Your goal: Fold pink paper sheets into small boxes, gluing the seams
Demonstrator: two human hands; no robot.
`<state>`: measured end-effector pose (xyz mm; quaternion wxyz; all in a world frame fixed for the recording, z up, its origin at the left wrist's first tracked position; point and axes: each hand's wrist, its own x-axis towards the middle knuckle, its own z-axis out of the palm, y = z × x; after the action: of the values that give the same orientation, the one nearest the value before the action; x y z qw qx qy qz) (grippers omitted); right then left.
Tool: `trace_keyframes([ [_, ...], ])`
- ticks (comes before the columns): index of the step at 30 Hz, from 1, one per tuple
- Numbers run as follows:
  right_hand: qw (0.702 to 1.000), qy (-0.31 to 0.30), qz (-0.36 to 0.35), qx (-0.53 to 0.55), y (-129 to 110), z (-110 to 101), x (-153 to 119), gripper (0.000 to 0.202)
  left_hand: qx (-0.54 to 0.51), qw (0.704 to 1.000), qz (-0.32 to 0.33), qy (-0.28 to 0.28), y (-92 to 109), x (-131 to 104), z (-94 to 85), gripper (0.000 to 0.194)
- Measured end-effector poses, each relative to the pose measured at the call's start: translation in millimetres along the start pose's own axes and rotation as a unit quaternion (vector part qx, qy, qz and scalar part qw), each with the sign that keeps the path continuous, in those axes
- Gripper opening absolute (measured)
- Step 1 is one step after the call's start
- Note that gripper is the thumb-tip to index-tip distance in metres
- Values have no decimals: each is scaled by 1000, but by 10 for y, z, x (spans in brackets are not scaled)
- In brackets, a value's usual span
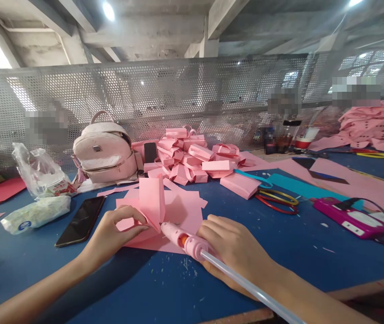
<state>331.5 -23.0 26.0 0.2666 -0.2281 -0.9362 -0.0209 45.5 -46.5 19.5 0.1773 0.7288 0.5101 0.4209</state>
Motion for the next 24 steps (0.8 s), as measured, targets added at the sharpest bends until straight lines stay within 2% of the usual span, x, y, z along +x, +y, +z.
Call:
trace_keyframes([
  [11,1000,13,1,1,52,-54,81,21,0,1000,6,-2,5,-5,-9,8],
  [24,1000,-12,-3,3,6,13,-30,25,-7,1000,-4,3,1,-21,-1,7],
])
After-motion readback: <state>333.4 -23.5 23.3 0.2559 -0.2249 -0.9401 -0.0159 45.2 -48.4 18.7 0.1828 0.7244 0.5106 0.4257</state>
